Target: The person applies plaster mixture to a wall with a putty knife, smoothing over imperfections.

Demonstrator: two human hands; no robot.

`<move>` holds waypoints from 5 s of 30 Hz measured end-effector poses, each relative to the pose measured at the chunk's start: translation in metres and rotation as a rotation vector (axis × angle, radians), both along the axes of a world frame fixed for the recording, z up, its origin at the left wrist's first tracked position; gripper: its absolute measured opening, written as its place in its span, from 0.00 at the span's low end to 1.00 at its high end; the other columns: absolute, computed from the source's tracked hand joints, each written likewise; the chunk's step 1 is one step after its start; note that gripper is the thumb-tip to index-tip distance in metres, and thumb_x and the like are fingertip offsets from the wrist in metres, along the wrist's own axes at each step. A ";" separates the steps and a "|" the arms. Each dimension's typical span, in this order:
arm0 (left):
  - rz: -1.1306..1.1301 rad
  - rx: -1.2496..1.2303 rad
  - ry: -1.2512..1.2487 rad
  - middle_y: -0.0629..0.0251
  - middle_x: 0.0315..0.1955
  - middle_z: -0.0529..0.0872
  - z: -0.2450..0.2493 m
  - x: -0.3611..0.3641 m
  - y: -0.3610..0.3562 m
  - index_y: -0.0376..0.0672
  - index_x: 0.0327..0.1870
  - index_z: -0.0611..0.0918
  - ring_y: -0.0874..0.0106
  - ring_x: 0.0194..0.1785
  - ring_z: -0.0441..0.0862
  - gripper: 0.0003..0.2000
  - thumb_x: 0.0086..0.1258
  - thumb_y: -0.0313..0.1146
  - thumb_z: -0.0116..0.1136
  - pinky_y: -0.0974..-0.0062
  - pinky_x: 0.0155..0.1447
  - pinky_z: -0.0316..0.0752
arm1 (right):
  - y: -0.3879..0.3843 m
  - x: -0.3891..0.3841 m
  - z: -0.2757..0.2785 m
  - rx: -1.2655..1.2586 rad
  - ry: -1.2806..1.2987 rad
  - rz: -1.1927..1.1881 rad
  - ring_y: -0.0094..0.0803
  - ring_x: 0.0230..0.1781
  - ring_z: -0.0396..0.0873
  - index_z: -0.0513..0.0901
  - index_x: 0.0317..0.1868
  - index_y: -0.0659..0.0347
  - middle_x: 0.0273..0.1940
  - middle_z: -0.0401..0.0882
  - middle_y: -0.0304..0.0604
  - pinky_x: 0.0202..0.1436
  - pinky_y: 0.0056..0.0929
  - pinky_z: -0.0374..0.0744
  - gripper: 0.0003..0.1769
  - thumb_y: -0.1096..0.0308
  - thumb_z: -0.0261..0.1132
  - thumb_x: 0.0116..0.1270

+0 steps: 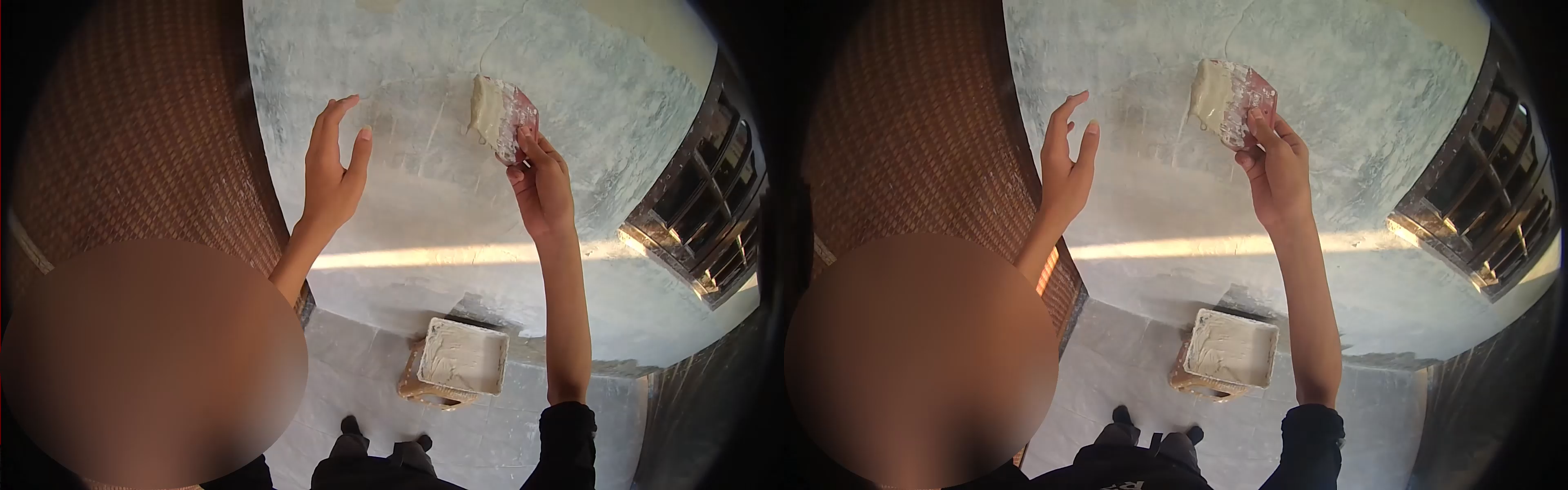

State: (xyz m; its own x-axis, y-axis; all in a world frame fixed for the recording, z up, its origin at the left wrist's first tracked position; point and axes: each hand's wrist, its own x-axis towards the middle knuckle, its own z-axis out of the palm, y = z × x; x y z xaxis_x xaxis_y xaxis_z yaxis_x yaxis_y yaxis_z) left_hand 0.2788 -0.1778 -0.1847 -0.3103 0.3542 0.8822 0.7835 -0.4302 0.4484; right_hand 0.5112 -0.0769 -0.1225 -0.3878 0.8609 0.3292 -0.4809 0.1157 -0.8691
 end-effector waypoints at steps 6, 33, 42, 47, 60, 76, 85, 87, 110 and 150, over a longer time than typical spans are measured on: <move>0.071 0.206 0.092 0.51 0.62 0.76 0.103 -0.061 -0.020 0.39 0.65 0.73 0.52 0.72 0.69 0.18 0.78 0.35 0.52 0.57 0.74 0.62 | -0.008 -0.056 0.089 0.182 0.051 0.094 0.19 0.37 0.79 0.80 0.52 0.64 0.39 0.78 0.33 0.32 0.15 0.75 0.10 0.68 0.61 0.76; -0.007 0.480 0.273 0.49 0.58 0.79 0.223 -0.316 0.091 0.39 0.64 0.73 0.50 0.64 0.77 0.19 0.75 0.33 0.53 0.58 0.67 0.70 | 0.042 -0.355 0.225 1.541 -0.189 -1.336 0.34 0.27 0.82 0.87 0.54 0.45 0.31 0.88 0.37 0.31 0.31 0.80 0.14 0.67 0.67 0.69; 0.119 0.648 0.377 0.44 0.66 0.72 0.214 -0.334 0.161 0.32 0.69 0.66 0.49 0.71 0.70 0.22 0.76 0.28 0.48 0.56 0.74 0.64 | 0.082 -0.380 0.199 1.907 -0.119 -1.651 0.33 0.39 0.83 0.89 0.51 0.42 0.48 0.89 0.28 0.37 0.29 0.80 0.27 0.78 0.67 0.51; 0.189 0.709 0.453 0.45 0.66 0.73 0.210 -0.340 0.168 0.33 0.69 0.67 0.50 0.72 0.70 0.22 0.76 0.26 0.48 0.56 0.74 0.63 | 0.095 -0.382 0.190 1.901 -0.181 -1.691 0.35 0.45 0.82 0.89 0.53 0.40 0.51 0.88 0.27 0.47 0.32 0.76 0.27 0.77 0.67 0.53; 0.123 0.773 0.423 0.47 0.61 0.78 0.209 -0.343 0.172 0.34 0.66 0.70 0.51 0.67 0.74 0.21 0.74 0.26 0.50 0.57 0.70 0.69 | 0.098 -0.385 0.170 1.772 -0.452 -1.599 0.36 0.50 0.81 0.88 0.55 0.33 0.53 0.88 0.24 0.55 0.38 0.73 0.21 0.67 0.69 0.62; -0.105 0.614 0.187 0.41 0.61 0.74 0.210 -0.336 0.155 0.30 0.69 0.65 0.51 0.65 0.74 0.22 0.76 0.28 0.44 0.56 0.71 0.65 | 0.080 -0.373 0.163 1.740 -0.622 -1.299 0.44 0.43 0.83 0.87 0.56 0.51 0.51 0.89 0.39 0.49 0.36 0.80 0.21 0.62 0.73 0.61; -0.126 0.492 0.253 0.41 0.64 0.71 0.213 -0.341 0.144 0.31 0.70 0.64 0.48 0.70 0.69 0.24 0.75 0.30 0.47 0.55 0.74 0.62 | 0.085 -0.378 0.123 1.604 -0.587 -1.404 0.40 0.46 0.82 0.89 0.54 0.31 0.48 0.89 0.24 0.50 0.35 0.77 0.20 0.63 0.72 0.61; -0.050 0.688 0.359 0.48 0.59 0.79 0.215 -0.343 0.150 0.35 0.65 0.71 0.50 0.62 0.77 0.20 0.74 0.28 0.51 0.58 0.67 0.71 | 0.080 -0.378 0.106 1.587 -0.587 -1.393 0.40 0.47 0.82 0.89 0.54 0.31 0.49 0.88 0.24 0.51 0.36 0.77 0.22 0.66 0.72 0.59; 0.120 0.742 0.410 0.47 0.63 0.76 0.245 -0.336 0.173 0.39 0.66 0.72 0.49 0.66 0.75 0.20 0.73 0.30 0.52 0.57 0.69 0.72 | 0.057 -0.339 0.233 1.067 -0.128 -0.863 0.25 0.32 0.84 0.80 0.59 0.69 0.38 0.88 0.48 0.37 0.25 0.82 0.24 0.62 0.72 0.68; 0.038 0.861 0.347 0.45 0.57 0.80 0.239 -0.343 0.174 0.33 0.64 0.73 0.49 0.59 0.80 0.20 0.73 0.28 0.50 0.57 0.63 0.75 | 0.079 -0.381 0.241 1.063 -0.189 -0.916 0.41 0.46 0.85 0.82 0.61 0.57 0.50 0.89 0.49 0.54 0.33 0.80 0.25 0.57 0.73 0.67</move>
State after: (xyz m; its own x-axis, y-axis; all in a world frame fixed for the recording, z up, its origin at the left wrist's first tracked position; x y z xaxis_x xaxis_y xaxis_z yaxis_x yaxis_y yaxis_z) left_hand -0.0638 -0.0036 0.0539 0.0219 -0.4705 0.8821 0.8345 -0.4773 -0.2753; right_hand 0.1306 0.0022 0.1189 0.0539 0.2063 0.9770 0.2319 0.9491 -0.2132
